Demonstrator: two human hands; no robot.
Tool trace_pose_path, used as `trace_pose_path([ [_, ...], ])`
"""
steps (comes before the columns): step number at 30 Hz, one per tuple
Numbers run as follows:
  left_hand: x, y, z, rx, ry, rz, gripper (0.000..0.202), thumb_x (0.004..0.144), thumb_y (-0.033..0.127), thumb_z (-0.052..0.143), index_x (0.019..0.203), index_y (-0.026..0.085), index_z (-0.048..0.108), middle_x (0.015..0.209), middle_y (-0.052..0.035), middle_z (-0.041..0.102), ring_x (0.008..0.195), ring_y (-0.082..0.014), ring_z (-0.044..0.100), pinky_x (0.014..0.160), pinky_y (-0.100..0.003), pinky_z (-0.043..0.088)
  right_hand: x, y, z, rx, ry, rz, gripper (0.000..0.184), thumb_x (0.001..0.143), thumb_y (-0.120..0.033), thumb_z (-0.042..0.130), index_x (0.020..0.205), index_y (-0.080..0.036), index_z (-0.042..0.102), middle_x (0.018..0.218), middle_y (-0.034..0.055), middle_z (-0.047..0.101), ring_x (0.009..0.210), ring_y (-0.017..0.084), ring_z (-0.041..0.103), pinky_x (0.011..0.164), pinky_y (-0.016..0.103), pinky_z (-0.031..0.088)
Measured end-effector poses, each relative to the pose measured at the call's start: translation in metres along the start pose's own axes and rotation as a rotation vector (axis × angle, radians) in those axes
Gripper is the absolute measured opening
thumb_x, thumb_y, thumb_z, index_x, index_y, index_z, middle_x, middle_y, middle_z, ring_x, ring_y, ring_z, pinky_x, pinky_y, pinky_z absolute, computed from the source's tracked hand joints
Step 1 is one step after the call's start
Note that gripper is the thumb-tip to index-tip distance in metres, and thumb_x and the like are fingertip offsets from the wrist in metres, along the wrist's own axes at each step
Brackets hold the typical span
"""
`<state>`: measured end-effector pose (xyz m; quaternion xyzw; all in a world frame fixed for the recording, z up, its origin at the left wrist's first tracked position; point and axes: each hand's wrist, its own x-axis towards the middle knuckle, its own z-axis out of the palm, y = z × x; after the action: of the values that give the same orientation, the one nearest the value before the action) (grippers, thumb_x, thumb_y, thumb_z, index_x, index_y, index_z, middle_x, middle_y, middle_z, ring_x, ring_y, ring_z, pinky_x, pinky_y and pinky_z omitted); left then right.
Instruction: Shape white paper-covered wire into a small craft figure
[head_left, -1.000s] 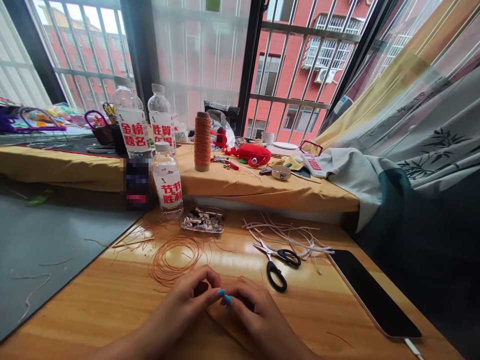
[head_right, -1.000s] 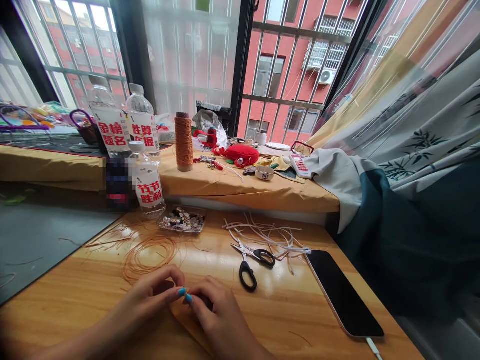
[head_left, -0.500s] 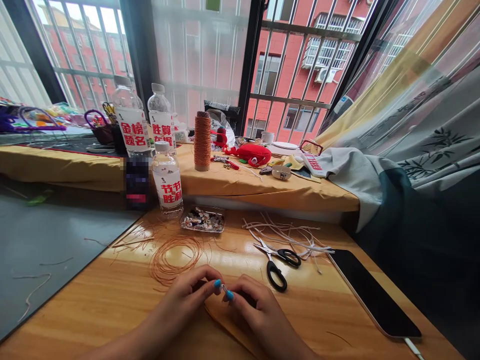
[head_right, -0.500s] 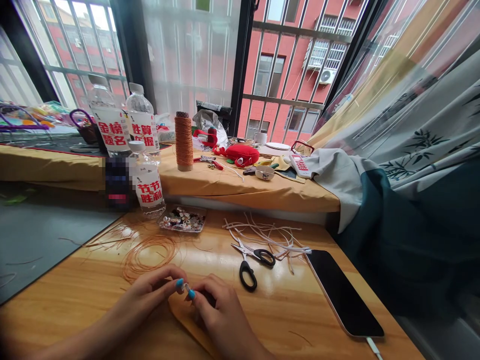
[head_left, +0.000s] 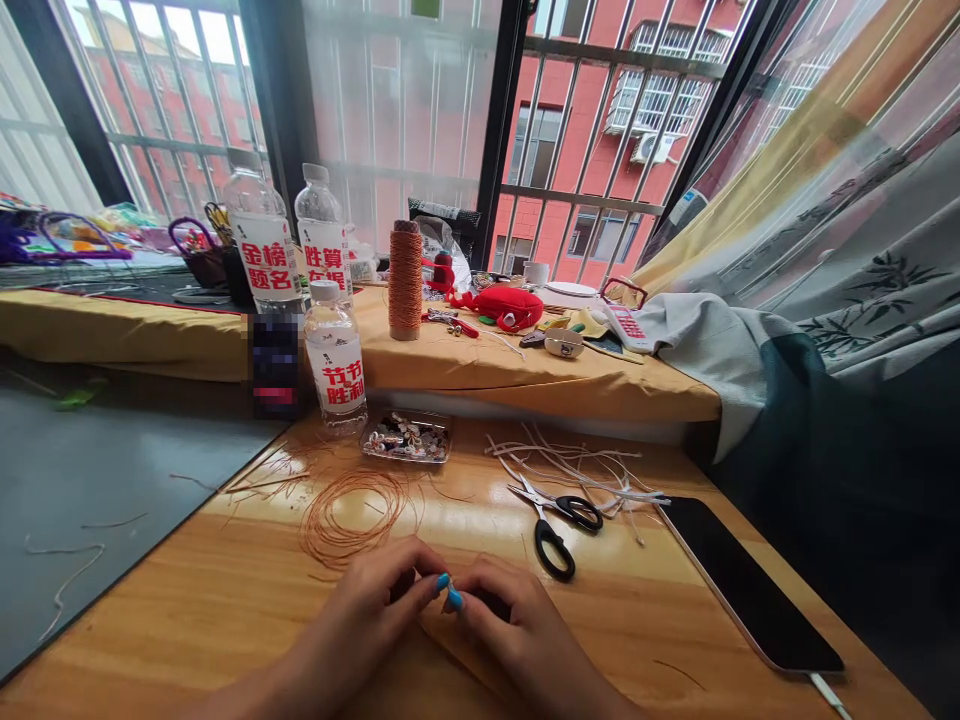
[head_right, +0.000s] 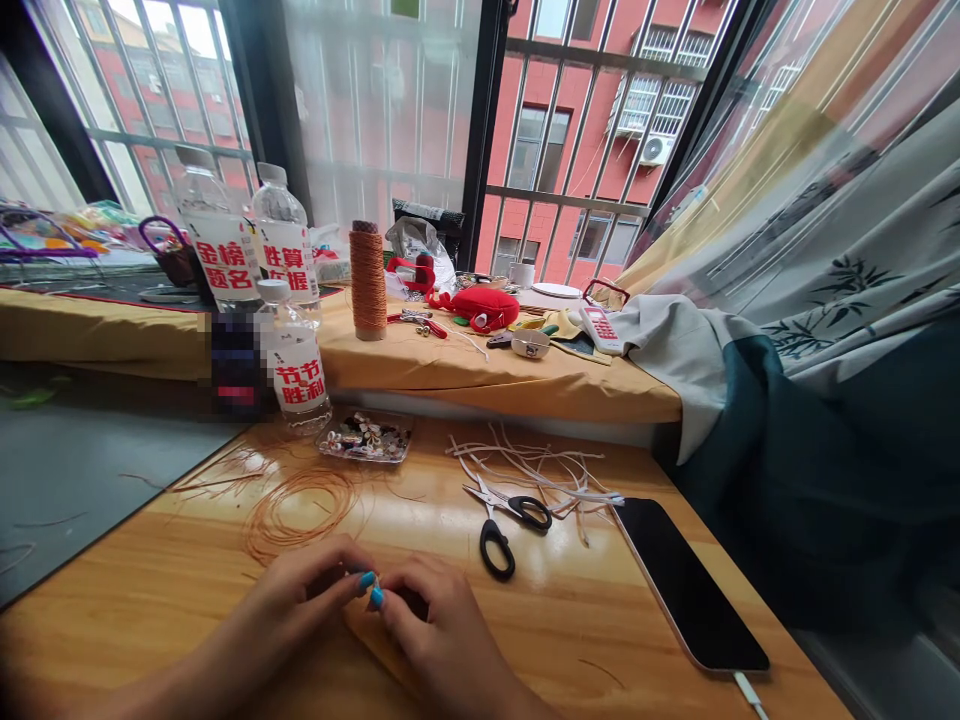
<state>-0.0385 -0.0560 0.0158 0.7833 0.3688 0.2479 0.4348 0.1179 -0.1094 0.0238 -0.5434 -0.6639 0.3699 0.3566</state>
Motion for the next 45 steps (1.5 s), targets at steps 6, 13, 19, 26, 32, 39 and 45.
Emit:
trace_pose_path([
  [6, -0.0042, -0.0024, 0.0034, 0.077, 0.048, 0.071, 0.019, 0.076, 0.032, 0.047, 0.068, 0.018, 0.058, 0.063, 0.0, 0.056, 0.056, -0.0101, 0.045, 0.056, -0.02, 0.036, -0.0005, -0.0002, 0.0014, -0.062, 0.003, 0.011, 0.017, 0.078, -0.021, 0.047, 0.074, -0.016, 0.062, 0.072, 0.0016, 0.058, 0.07, 0.012, 0.049, 0.064, 0.022, 0.035],
  [13, -0.0053, -0.0042, 0.0053, 0.087, 0.062, 0.105, 0.017, 0.076, 0.03, 0.048, 0.069, 0.018, 0.057, 0.062, -0.0002, 0.055, 0.055, -0.0102, 0.046, 0.053, -0.019, 0.035, -0.0018, -0.0002, 0.001, -0.056, 0.007, -0.007, 0.016, 0.077, -0.02, 0.046, 0.078, -0.017, 0.062, 0.074, 0.0017, 0.058, 0.07, 0.012, 0.05, 0.065, 0.022, 0.036],
  [19, -0.0028, -0.0019, 0.0024, 0.037, 0.004, 0.037, 0.021, 0.077, 0.032, 0.046, 0.066, 0.016, 0.055, 0.064, -0.0001, 0.056, 0.059, -0.0108, 0.047, 0.056, -0.02, 0.035, -0.0022, 0.0007, 0.0011, -0.02, -0.016, -0.001, 0.017, 0.077, -0.024, 0.048, 0.082, -0.016, 0.063, 0.076, 0.0024, 0.06, 0.071, 0.013, 0.051, 0.064, 0.022, 0.037],
  [26, -0.0028, 0.0026, -0.0005, 0.014, -0.036, 0.037, 0.02, 0.077, 0.031, 0.045, 0.068, 0.016, 0.056, 0.068, -0.0014, 0.058, 0.063, -0.0124, 0.049, 0.058, -0.021, 0.035, -0.0024, -0.0009, 0.0006, -0.005, -0.014, 0.002, 0.019, 0.079, -0.026, 0.046, 0.082, -0.017, 0.063, 0.078, 0.0031, 0.061, 0.074, 0.013, 0.051, 0.068, 0.023, 0.037],
  [32, -0.0034, 0.0022, -0.0009, 0.031, -0.064, 0.057, 0.02, 0.078, 0.031, 0.043, 0.071, 0.016, 0.056, 0.069, -0.0016, 0.057, 0.063, -0.0121, 0.048, 0.058, -0.021, 0.035, -0.0026, 0.0005, 0.0009, -0.002, 0.001, 0.025, 0.018, 0.078, -0.026, 0.047, 0.076, -0.017, 0.062, 0.075, 0.0019, 0.06, 0.072, 0.013, 0.051, 0.066, 0.023, 0.036],
  [39, -0.0037, -0.0002, -0.0007, 0.016, -0.057, 0.011, 0.024, 0.077, 0.035, 0.044, 0.069, 0.015, 0.054, 0.064, -0.0005, 0.052, 0.06, -0.0114, 0.045, 0.055, -0.021, 0.032, -0.0025, -0.0022, 0.0011, 0.027, 0.003, 0.027, 0.019, 0.08, -0.024, 0.045, 0.081, -0.017, 0.062, 0.082, 0.0031, 0.061, 0.079, 0.014, 0.053, 0.073, 0.024, 0.037],
  [45, -0.0003, -0.0063, 0.0013, -0.221, -0.122, -0.044, 0.027, 0.073, 0.04, 0.049, 0.067, 0.014, 0.051, 0.062, 0.0012, 0.049, 0.06, -0.0103, 0.043, 0.054, -0.02, 0.032, -0.0025, -0.0004, 0.002, 0.021, 0.001, -0.001, 0.021, 0.081, -0.026, 0.045, 0.085, -0.018, 0.064, 0.083, 0.0035, 0.062, 0.079, 0.015, 0.054, 0.071, 0.024, 0.038],
])
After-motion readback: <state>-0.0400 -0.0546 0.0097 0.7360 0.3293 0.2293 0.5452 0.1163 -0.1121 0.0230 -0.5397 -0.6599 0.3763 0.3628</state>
